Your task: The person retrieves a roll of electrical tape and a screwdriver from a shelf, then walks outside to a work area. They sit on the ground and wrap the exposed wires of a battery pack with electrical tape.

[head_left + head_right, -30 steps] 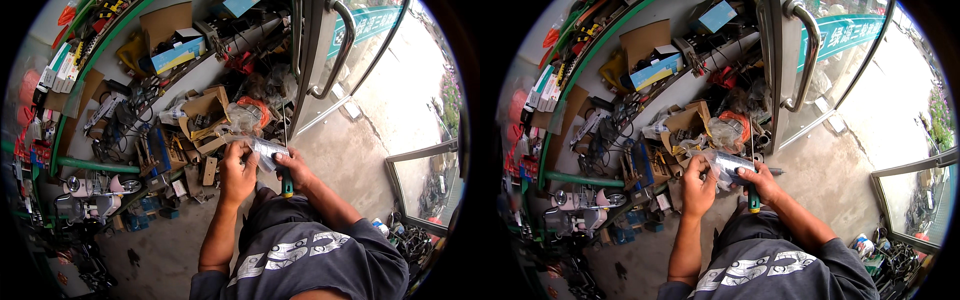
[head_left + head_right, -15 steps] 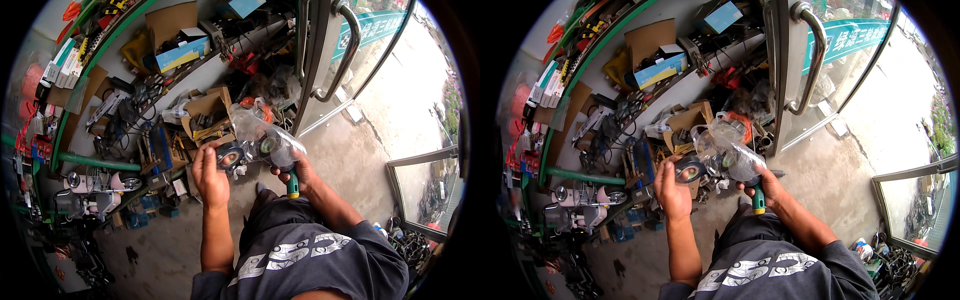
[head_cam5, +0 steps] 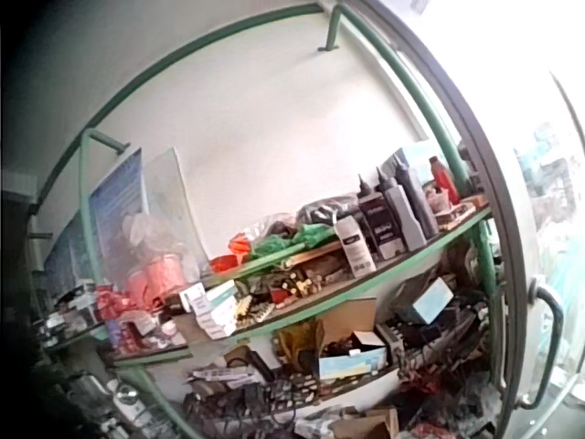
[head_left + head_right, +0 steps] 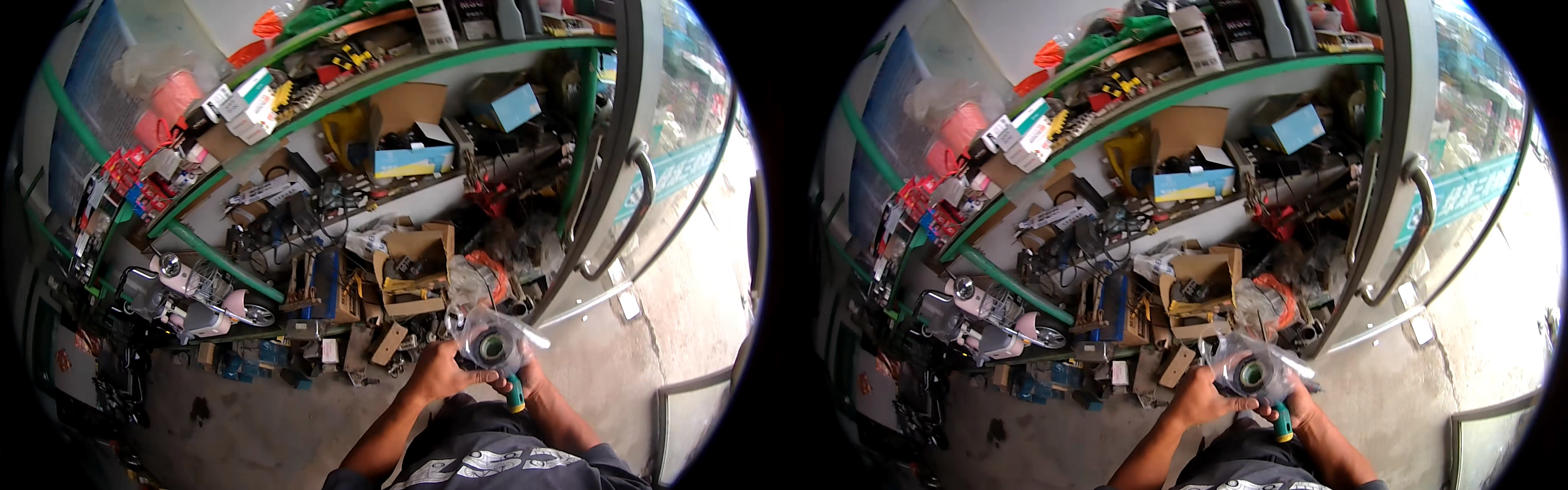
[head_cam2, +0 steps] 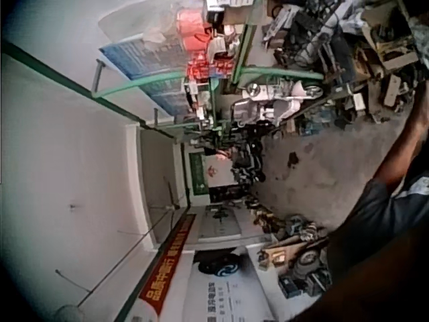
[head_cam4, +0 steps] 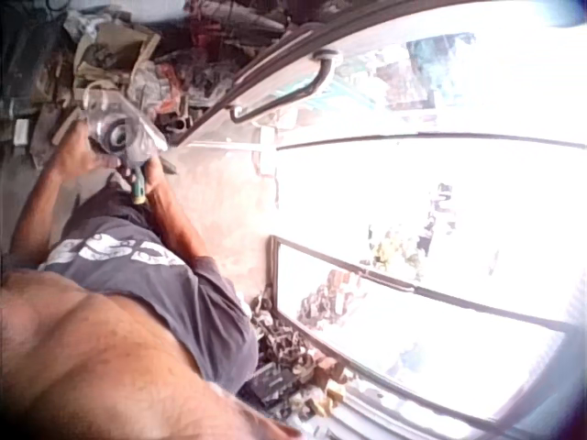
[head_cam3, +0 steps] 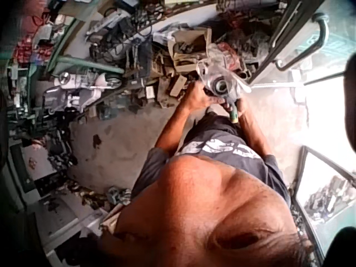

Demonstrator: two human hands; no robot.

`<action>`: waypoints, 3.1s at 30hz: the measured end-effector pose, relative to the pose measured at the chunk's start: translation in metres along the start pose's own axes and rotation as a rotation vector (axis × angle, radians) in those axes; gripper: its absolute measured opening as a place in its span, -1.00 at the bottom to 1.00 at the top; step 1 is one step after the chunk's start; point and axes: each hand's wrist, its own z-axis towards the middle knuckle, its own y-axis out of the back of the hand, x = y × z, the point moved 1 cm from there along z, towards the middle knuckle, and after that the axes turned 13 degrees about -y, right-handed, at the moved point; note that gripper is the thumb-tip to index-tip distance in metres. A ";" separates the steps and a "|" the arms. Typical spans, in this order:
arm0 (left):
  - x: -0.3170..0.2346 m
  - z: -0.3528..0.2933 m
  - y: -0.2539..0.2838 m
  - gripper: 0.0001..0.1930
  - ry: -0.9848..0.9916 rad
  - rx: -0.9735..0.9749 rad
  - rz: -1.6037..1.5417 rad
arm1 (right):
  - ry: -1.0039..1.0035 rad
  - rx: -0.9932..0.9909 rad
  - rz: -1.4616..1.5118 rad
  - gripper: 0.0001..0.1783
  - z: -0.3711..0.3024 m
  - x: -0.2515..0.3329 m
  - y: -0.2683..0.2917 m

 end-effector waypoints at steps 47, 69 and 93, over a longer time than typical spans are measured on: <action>0.050 -0.037 0.092 -0.13 -0.213 -0.078 0.046 | 0.460 -0.068 -0.388 -0.33 0.083 -0.035 -0.094; -0.106 0.058 0.367 -0.42 -0.431 -0.393 0.263 | 0.386 -0.347 -0.413 -0.33 0.057 -0.036 -0.034; -0.123 0.220 0.557 -0.39 -0.106 -0.657 0.605 | 0.451 -0.480 -0.264 -0.43 0.035 -0.052 -0.020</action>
